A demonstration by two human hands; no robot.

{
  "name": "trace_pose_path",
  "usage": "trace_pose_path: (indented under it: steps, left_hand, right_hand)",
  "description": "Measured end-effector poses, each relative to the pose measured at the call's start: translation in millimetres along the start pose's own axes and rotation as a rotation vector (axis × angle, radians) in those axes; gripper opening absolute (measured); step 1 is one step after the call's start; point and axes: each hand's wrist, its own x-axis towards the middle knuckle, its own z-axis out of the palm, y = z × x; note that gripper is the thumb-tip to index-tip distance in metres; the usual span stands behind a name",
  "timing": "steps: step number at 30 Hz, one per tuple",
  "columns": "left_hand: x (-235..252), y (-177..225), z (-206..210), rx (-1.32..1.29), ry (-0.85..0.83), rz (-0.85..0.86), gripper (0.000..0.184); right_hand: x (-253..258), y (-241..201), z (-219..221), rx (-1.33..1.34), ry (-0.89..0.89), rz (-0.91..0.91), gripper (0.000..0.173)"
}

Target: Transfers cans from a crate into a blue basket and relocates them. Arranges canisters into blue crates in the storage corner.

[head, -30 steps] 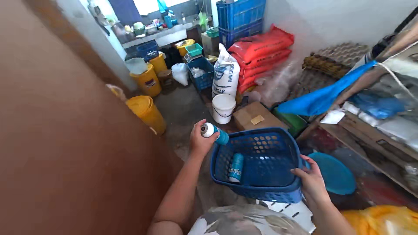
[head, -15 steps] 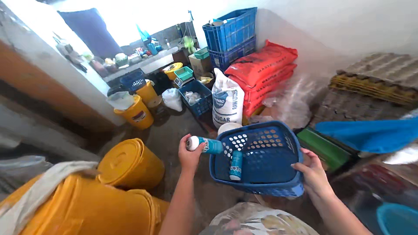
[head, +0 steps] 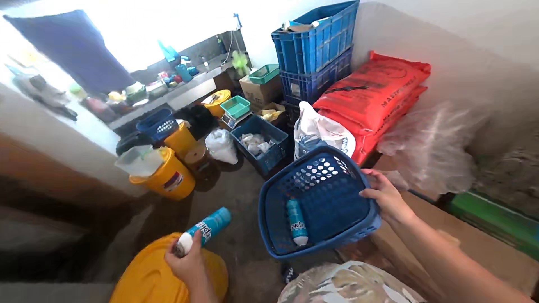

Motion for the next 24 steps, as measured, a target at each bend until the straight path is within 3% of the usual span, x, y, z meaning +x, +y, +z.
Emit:
trace_pose_path:
  steps: [4,10,12,15,17,19,24]
  left_hand:
    - [110,-18,60,0.044,-0.085,0.04,0.077]
    - [208,11,210,-0.136,-0.383,0.127,0.077]
    - [225,30,267,-0.25,-0.476,0.056,0.076]
    - [245,72,340,-0.458,-0.612,-0.197,0.067]
    - [263,94,381,-0.551,-0.657,-0.255,0.063]
    - [286,109,420,-0.575,-0.682,-0.158,0.065]
    - [343,152,493,-0.407,-0.697,0.298,0.073]
  right_hand:
    - [23,-15,57,-0.029,0.093,0.028,0.072]
    - [44,-23,91,-0.055,0.337,-0.002,0.074]
    - [61,-24,104,-0.071,0.409,-0.006,0.073]
    - [98,-23,127,-0.059,0.474,-0.016,0.074]
    - [126,-18,143,-0.054,0.507,-0.039,0.075]
    - [155,-19,161,-0.07,0.546,-0.071,0.076]
    - [227,-25,194,-0.144,0.575,-0.103,0.079]
